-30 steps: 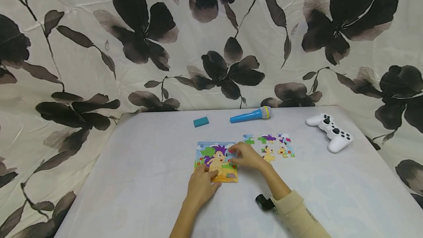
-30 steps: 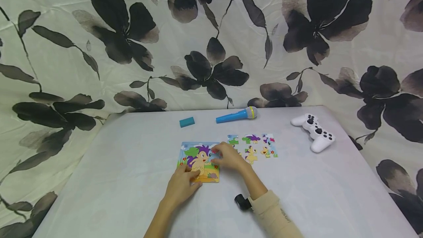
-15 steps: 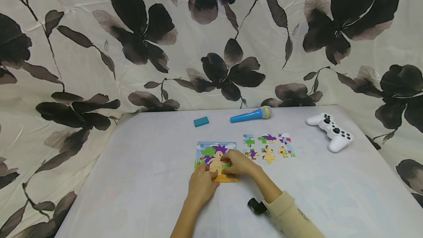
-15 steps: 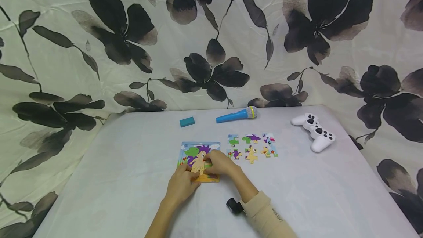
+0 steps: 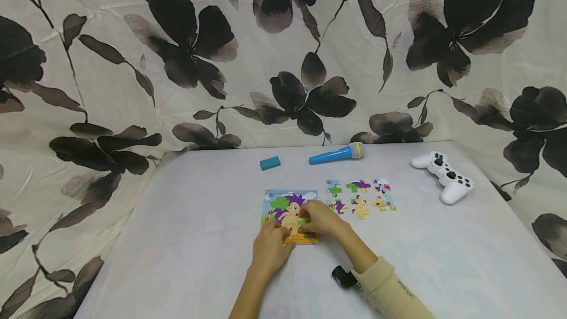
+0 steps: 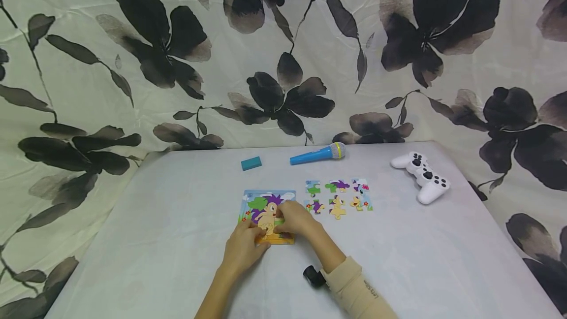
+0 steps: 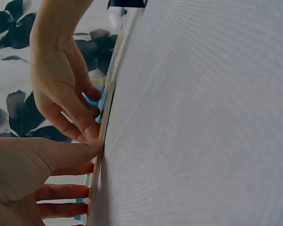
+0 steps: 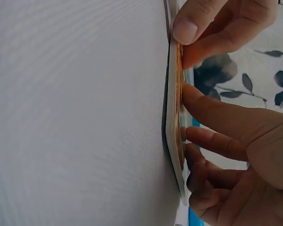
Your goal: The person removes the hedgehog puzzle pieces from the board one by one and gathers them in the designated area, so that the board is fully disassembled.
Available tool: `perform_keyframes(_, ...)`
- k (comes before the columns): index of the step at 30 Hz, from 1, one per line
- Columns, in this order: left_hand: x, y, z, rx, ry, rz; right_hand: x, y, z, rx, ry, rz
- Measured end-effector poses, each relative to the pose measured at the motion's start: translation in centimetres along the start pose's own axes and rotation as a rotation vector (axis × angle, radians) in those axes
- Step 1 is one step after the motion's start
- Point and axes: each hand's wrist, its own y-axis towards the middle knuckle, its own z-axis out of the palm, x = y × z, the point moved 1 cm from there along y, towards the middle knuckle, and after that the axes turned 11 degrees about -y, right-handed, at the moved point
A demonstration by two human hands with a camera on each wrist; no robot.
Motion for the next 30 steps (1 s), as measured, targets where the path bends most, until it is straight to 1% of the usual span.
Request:
perform_keyframes(2,-0.01,-0.05,0.11,-0.005,0.004,0.002,-0.15,-0.07,-0.02,-0.005,-0.005,0.009)
perform_keyframes(5,-0.04,-0.12,0.22,-0.01,0.01,0.004,-0.44,-0.12,-0.06,-0.009,0.018,0.009)
perform_keyframes(10,-0.12,-0.22,0.28,-0.021,0.015,0.007,-0.82,-0.17,-0.08,-0.011,0.05,-0.021)
perform_keyframes(14,-0.22,-0.35,0.29,-0.029,0.024,0.015,-0.93,-0.18,-0.04,-0.008,0.054,-0.022)
perform_keyframes(21,-0.4,-0.53,0.38,-0.033,0.022,0.017,-0.92,-0.09,0.1,-0.009,0.053,0.007)
perform_keyframes(26,-0.43,-0.62,0.55,-0.04,0.013,0.007,-0.8,-0.28,0.09,-0.025,0.043,0.005)
perform_keyframes(30,-0.42,-0.61,0.62,-0.043,0.011,0.003,-0.71,-0.53,-0.03,-0.042,0.055,-0.009)
